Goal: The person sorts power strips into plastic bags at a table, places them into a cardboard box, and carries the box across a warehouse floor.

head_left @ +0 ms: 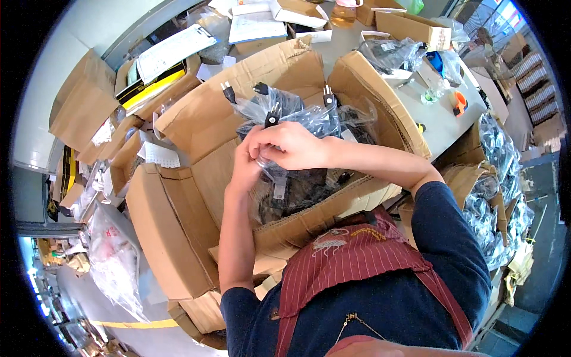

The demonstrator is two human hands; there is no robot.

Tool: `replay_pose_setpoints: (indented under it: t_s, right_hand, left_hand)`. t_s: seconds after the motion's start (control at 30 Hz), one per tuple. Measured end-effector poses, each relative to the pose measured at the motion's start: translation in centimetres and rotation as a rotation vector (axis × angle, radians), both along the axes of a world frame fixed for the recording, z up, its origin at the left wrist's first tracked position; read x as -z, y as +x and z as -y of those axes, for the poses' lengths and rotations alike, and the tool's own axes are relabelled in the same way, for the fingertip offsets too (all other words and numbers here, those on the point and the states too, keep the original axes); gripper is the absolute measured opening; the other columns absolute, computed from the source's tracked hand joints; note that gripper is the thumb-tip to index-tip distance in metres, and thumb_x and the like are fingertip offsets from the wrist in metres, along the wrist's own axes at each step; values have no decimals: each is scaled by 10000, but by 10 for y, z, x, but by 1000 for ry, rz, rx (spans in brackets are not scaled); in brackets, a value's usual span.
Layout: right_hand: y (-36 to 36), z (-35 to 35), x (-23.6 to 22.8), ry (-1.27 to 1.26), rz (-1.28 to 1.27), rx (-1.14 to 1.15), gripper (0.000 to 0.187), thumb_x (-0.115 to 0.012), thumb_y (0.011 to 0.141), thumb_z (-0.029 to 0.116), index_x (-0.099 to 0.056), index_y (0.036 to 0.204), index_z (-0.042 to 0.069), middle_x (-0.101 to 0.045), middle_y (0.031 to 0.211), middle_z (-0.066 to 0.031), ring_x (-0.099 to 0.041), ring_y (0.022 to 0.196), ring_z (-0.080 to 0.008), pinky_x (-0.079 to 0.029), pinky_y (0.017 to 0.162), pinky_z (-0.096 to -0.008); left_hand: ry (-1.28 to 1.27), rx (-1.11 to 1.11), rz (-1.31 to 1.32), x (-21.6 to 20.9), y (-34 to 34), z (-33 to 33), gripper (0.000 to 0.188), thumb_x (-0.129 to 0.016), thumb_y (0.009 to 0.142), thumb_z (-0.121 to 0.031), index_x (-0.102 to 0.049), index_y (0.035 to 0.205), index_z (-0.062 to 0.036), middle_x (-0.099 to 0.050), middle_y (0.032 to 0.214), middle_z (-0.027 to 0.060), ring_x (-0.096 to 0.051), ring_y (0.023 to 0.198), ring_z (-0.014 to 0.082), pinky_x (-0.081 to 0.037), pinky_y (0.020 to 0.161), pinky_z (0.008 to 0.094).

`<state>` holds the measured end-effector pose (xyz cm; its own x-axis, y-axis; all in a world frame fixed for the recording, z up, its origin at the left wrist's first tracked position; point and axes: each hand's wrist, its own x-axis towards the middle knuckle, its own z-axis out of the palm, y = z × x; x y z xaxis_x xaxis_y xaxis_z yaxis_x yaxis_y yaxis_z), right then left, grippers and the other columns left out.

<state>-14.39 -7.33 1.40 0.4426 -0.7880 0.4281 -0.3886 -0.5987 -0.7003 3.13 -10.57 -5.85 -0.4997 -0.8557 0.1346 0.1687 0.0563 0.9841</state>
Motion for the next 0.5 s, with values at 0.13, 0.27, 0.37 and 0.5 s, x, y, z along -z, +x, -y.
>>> replay_pose_setpoints:
  t_s: [0.13,0.27,0.37,0.5]
  right_hand:
    - [1,-12,1,-45,-57,164,231,-599,771,44,-606,988,123,-680,891,-101,-668,800,-332,-522,652,-450]
    - [14,-29,-2,-334,-86,96,344,-614,699,-5,-607,1033,76,-639,881,-91,-650,796,-320,-522,661,-413]
    - [9,-31,-9,-309,-121,69,369,-627,703,1,-603,1066,64,-637,931,-124,-640,788,-342,-524,673,-419]
    - [-37,-25,-50,-445,-119,241,272,-637,805,27,-604,1075,41,-682,944,-150,-668,775,-326,-543,663,-424]
  left_hand:
    - [-229,163,110,-12,-12,-15,662,-752,722,-62,-484,1328,-32,-549,1241,75,-523,1157,212,-408,989,346]
    - [-578,-171,398,39,-19,-9,592,-740,768,-175,-512,1284,4,-565,1263,188,-555,1148,337,-427,991,394]
    - [-408,-287,328,22,-23,-10,403,-676,833,-208,-609,1155,25,-638,1108,227,-614,1011,366,-481,883,413]
    - [-552,-339,323,1,-21,-12,285,-702,811,-180,-660,1017,13,-662,896,196,-641,843,357,-498,761,399]
